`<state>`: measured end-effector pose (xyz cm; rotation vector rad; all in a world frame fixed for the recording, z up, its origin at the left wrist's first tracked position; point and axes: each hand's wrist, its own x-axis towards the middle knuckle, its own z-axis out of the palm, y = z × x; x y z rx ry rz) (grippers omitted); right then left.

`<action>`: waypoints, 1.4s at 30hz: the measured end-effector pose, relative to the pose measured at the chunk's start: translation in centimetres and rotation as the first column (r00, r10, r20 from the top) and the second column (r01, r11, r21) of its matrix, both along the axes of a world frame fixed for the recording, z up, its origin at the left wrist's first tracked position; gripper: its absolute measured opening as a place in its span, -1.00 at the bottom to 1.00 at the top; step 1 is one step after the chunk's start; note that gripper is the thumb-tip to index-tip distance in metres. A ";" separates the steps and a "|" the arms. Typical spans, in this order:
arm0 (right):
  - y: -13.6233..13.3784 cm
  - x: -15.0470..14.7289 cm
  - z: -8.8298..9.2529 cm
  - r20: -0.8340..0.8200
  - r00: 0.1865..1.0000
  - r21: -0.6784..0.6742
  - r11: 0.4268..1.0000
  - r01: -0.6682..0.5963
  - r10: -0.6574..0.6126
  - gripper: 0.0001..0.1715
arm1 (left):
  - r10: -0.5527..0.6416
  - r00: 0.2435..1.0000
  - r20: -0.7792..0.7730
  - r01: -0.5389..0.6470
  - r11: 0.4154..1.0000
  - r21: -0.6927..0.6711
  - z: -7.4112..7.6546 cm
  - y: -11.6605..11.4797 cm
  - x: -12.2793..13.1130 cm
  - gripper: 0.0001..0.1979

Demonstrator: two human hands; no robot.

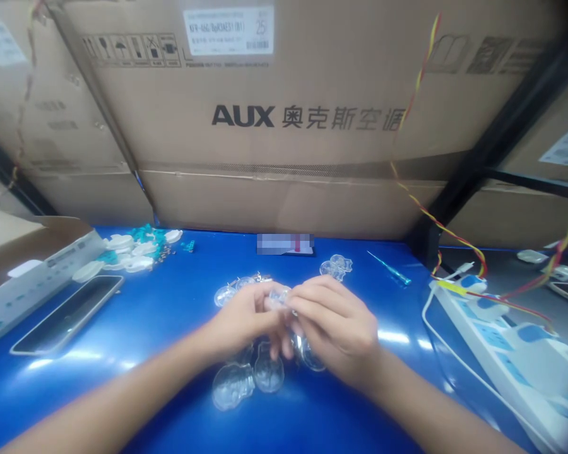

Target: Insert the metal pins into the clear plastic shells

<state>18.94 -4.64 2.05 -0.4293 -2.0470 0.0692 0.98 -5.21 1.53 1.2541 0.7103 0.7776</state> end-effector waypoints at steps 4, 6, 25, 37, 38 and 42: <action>0.2 0.2 0.0 0.052 0.999 0.012 1.000 0.000 -0.001 -0.62 | 0.032 0.999 -0.007 -0.032 0.999 0.018 -0.1 0.1 0.0 -0.74; 0.2 0.2 0.1 0.062 0.998 0.005 1.000 0.004 -0.005 -0.64 | 0.053 0.999 -0.013 -0.053 0.998 0.026 -0.3 0.1 0.0 -0.72; 1.8 0.4 -0.6 -0.042 0.937 -0.276 0.906 0.322 -0.346 -0.77 | 0.210 0.978 0.005 -0.210 0.978 -0.011 0.2 0.7 -0.2 -0.64; 3.4 1.7 -1.3 0.430 0.902 -0.488 0.831 0.266 -0.036 -0.89 | 0.352 0.935 0.032 -0.350 0.935 -0.047 0.2 1.9 -1.4 -0.74; 3.1 1.5 -1.3 0.439 0.898 -0.488 0.832 0.265 -0.028 -0.90 | 0.363 0.931 0.023 -0.362 0.931 -0.042 0.1 2.0 -1.5 -0.74; 2.5 0.6 -1.9 0.479 0.874 -0.486 0.804 0.342 -0.082 -0.96 | 0.420 0.907 -0.011 -0.420 0.908 -0.004 -0.4 2.4 -1.7 -0.73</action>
